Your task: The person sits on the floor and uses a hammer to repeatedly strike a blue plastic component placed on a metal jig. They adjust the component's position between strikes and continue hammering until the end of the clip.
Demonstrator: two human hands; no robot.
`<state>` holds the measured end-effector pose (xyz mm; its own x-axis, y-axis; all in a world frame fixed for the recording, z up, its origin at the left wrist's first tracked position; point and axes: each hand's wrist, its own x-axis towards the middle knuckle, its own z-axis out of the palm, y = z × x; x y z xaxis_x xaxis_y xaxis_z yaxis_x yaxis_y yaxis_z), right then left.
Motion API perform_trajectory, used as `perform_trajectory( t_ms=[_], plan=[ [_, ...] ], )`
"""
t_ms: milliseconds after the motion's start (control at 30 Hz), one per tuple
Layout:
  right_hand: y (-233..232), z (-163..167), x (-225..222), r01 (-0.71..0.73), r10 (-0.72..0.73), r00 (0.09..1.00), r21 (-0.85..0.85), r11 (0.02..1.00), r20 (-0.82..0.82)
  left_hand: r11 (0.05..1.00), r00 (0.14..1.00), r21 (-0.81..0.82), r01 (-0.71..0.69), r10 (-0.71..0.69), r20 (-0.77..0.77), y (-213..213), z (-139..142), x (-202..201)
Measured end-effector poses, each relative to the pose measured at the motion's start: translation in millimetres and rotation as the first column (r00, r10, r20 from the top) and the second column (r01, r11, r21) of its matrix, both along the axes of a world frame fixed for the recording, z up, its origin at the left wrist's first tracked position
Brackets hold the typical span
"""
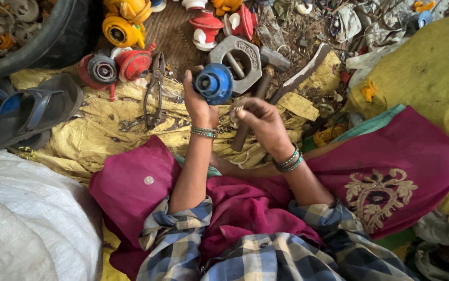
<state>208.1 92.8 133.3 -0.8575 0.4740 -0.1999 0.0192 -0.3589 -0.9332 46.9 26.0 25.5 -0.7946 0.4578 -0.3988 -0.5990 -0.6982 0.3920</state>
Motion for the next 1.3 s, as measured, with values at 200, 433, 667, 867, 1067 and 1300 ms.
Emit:
perform_trajectory(
  t_ms=[200,433,667,867,1067,1300],
  plan=[
    [-3,3,7,-0.783,0.342,0.609,0.612,0.113,0.716,0.961,0.950,0.265,0.084,-0.157,0.269,-1,-11,-13],
    [23,66,-2,0.264,-0.347,0.933,0.829,0.492,-0.091,0.978,0.958,0.197,0.071,-0.122,0.261,3,-15,-19],
    [38,60,-4,0.107,-0.309,0.949,0.852,0.513,0.067,0.992,0.992,-0.029,0.120,-0.119,0.035,11,-13,-18],
    [23,9,-7,-0.010,-0.164,0.963,0.636,0.771,0.214,0.958,0.950,-0.283,0.048,-0.131,-0.282,10,-9,-9],
    [18,6,-13,-0.028,-0.088,0.977,0.532,0.846,0.193,0.880,0.793,-0.437,0.187,-0.398,-0.461,8,15,-1],
    [25,-9,-8,0.197,-0.214,0.973,0.177,0.964,0.083,0.768,0.730,-0.419,0.484,-0.619,-0.290,-1,44,2]
  ],
)
